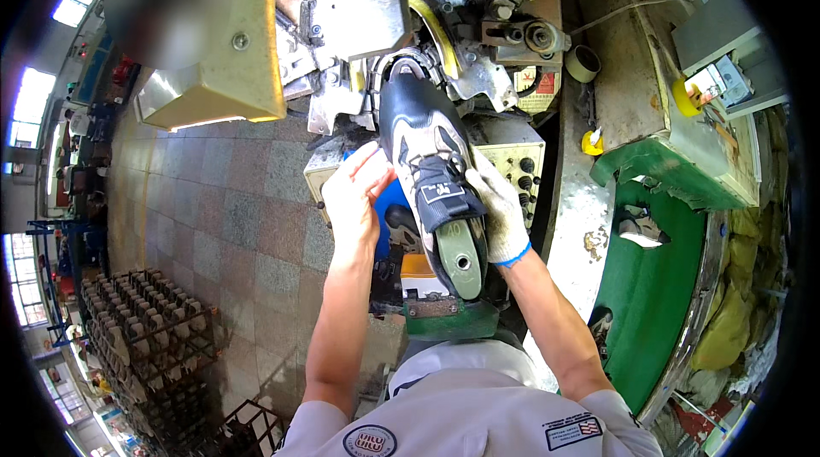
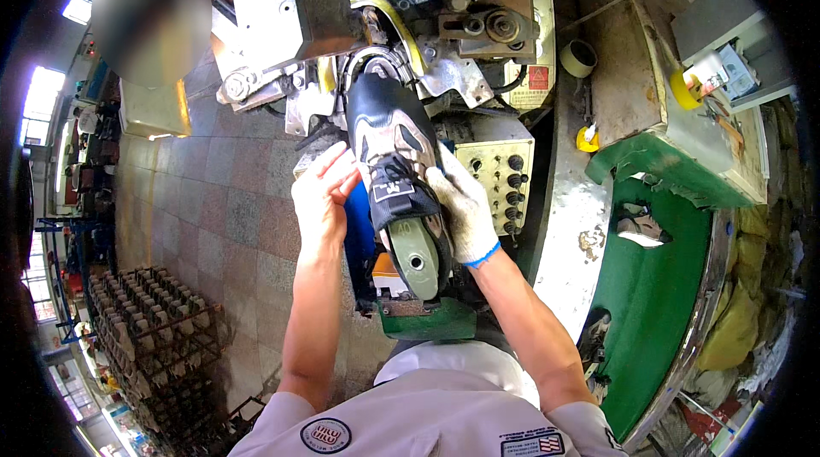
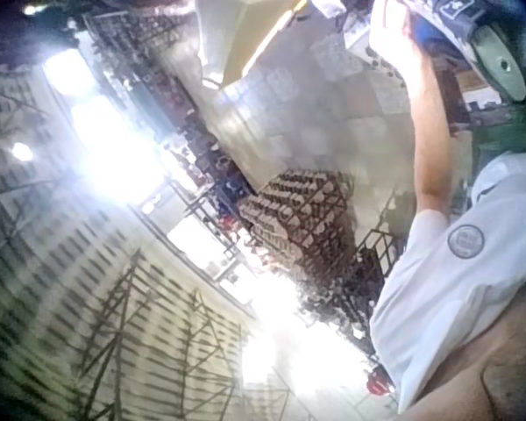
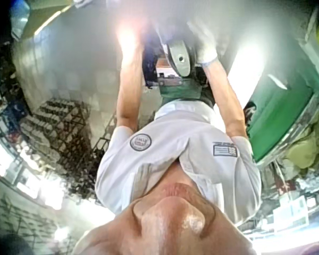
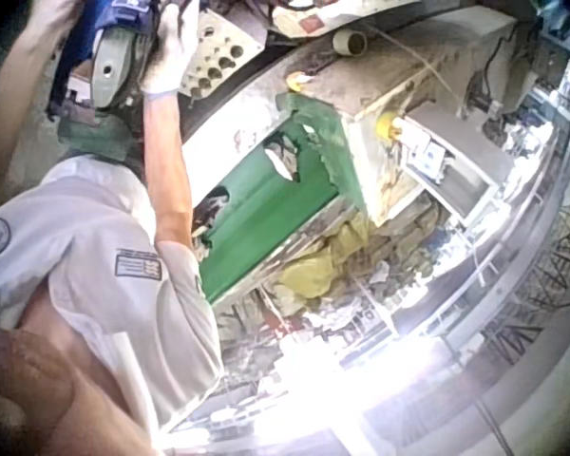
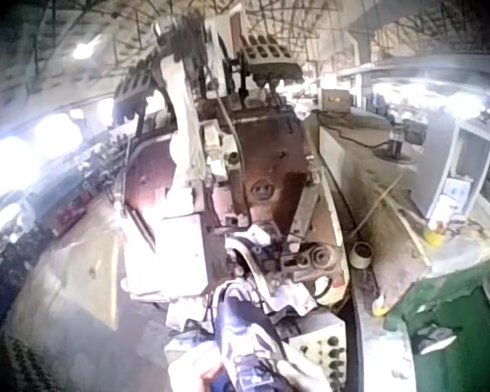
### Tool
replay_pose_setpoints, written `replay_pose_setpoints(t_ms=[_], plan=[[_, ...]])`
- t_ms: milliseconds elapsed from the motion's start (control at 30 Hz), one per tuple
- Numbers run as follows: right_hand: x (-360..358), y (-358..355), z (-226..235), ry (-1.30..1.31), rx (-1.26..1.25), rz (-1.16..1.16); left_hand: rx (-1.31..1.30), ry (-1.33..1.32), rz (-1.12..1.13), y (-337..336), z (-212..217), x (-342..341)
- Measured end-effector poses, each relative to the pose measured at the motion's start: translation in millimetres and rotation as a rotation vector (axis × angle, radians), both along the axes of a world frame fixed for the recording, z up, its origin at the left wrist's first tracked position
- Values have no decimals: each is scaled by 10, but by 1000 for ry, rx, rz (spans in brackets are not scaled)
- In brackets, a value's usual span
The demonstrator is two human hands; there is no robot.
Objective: The person operates an industrial lasting machine to shape shoes, positioning each shoe onto the machine mold, initiating the press, and placing the finished shoes onto a green conveyor belt.
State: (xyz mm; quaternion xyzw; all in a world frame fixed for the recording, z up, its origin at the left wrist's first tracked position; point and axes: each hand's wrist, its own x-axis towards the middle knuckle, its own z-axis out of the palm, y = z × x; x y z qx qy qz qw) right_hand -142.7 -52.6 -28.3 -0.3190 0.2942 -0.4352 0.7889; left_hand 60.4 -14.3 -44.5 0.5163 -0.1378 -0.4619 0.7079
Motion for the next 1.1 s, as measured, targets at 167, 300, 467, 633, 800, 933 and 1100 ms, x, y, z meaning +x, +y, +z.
replay_pose_setpoints(t_ms=[167, 300, 467, 633, 800, 933, 1100], plan=[[267, -136, -146, -31, 8, -76, -101, 5, -50, -186, -3, 197], [459, -188, -272, -62, 39, -128, -125, 46, -36, -295, -54, 233], [621, -161, -458, -11, -25, -207, -108, 73, 21, -294, -111, 165], [530, -234, -489, 25, 12, -149, -4, 168, -104, -79, -136, -205], [493, -266, -546, 88, 31, -139, 79, 101, -163, -23, -400, -312], [509, -283, -608, 127, 23, -156, 49, -20, -196, -25, -465, -287], [499, -250, -485, 107, 0, -143, 46, 99, -171, -57, -413, -310]])
